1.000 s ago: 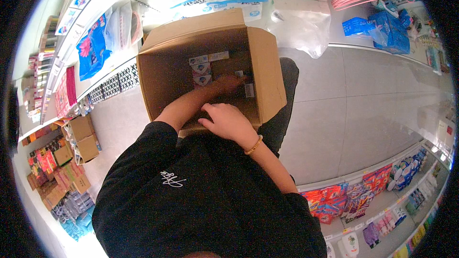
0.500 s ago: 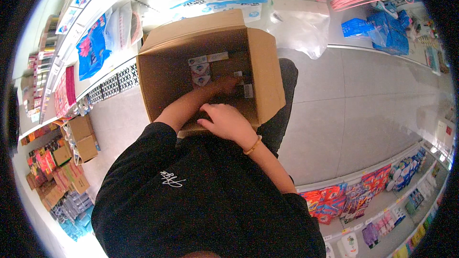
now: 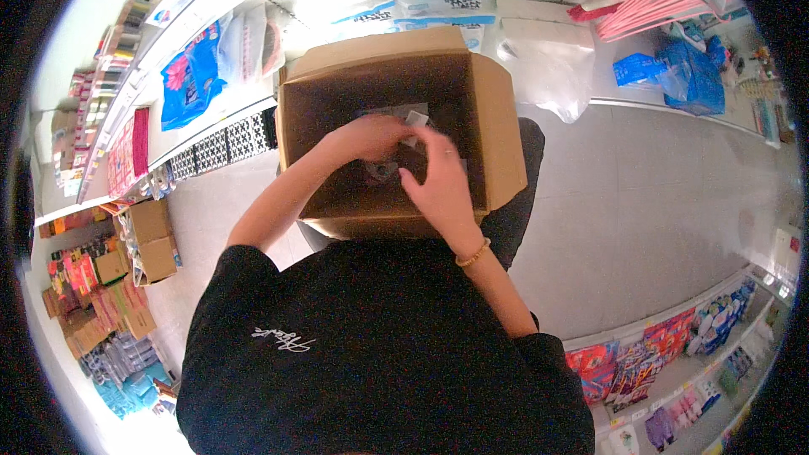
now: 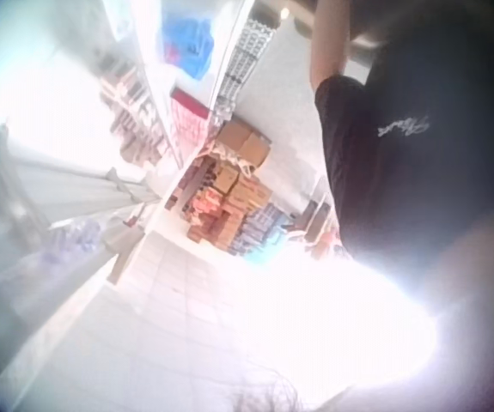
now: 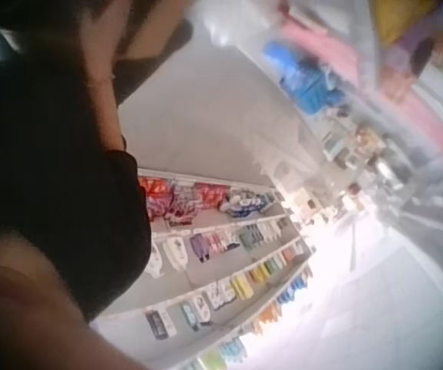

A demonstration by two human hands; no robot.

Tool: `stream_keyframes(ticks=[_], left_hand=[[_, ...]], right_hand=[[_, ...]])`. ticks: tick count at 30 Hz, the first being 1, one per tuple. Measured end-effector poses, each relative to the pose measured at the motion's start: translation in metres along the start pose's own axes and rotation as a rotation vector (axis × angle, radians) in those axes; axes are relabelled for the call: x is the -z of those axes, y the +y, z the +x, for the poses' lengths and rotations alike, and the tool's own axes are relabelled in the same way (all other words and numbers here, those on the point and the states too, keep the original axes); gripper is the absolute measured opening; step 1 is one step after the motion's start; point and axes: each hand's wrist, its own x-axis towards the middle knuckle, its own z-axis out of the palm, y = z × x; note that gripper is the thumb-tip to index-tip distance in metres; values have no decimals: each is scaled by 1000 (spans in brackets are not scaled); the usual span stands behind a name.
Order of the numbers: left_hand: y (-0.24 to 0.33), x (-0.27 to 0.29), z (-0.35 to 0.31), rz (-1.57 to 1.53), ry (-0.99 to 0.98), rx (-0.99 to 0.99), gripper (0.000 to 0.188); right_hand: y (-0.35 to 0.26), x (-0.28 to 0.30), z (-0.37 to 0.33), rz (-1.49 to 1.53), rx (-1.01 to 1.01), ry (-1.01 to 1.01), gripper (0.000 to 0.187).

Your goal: The person repeatedly picks small rectangular boxes from a cardboard box and places them onto a nearby shelf. The person handles the boxes one at a time, arranging them in rows on the shelf.

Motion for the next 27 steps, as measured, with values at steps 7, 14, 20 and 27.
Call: stream_keyframes(ticks=[7, 14, 20, 27], left_hand=[[22, 3, -119, -603, 470, -76, 46], [11, -44, -147, -1049, 513, -240, 59], [45, -47, -127, -1421, 698, -306, 81], [64, -55, -89, -1892, 526, -383, 83]], right_hand=[[-7, 5, 7, 25, -81, -56, 117], [-15, 12, 14, 316, -47, -170, 107], [-33, 3, 16, 211, 206, 42, 86], [-66, -8, 21, 156, 244, -75, 97]])
